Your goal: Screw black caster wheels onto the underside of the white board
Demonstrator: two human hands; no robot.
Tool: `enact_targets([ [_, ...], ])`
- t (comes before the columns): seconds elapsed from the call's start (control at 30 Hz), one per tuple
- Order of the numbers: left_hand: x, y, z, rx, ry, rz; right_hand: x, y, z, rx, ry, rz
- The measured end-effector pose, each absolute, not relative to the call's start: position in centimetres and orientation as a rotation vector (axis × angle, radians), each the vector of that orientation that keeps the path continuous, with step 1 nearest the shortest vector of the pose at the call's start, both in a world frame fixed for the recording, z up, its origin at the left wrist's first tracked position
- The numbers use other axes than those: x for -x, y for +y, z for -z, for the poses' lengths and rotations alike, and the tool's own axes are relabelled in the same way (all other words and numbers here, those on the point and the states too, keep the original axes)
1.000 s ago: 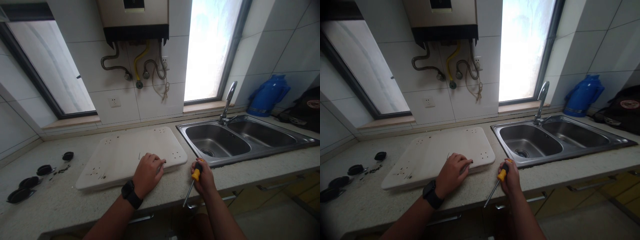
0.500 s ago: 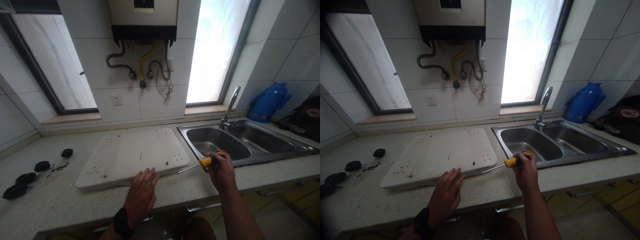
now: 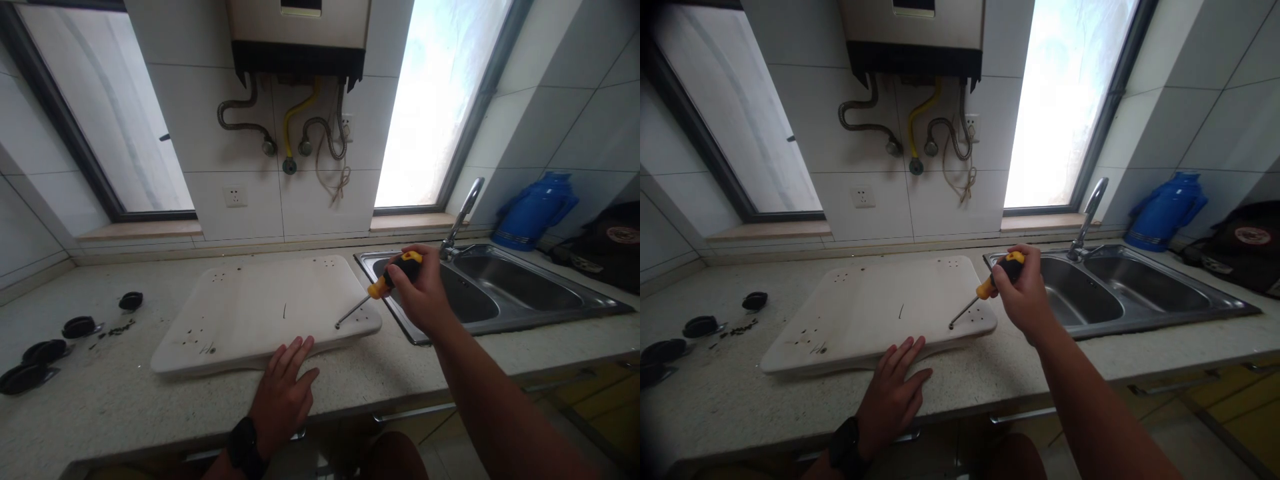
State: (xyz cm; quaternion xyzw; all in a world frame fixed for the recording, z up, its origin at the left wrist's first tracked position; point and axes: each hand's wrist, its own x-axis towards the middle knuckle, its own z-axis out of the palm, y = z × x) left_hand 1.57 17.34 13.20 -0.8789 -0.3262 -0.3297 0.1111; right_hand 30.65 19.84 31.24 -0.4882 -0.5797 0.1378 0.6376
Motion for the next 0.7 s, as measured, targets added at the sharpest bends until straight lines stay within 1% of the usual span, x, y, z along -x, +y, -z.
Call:
enact_targets([
  [0.37,-1.5,17.4,-13.3,2.621,-0.944,0.989,-30.1,20.3,-31.2,1.152,-1.396,-0.356],
  [0.57,-1.5,17.3,-13.5,2.635,-0.970,1.010,-29.2,20.9,-32.4,1.382,-1.424,-0.184],
  [0.7,-1.5,17.2,-13.6,2.625,-0.978,0.992,-28.3,21.2,-33.2,1.506,-1.411,-0.180],
])
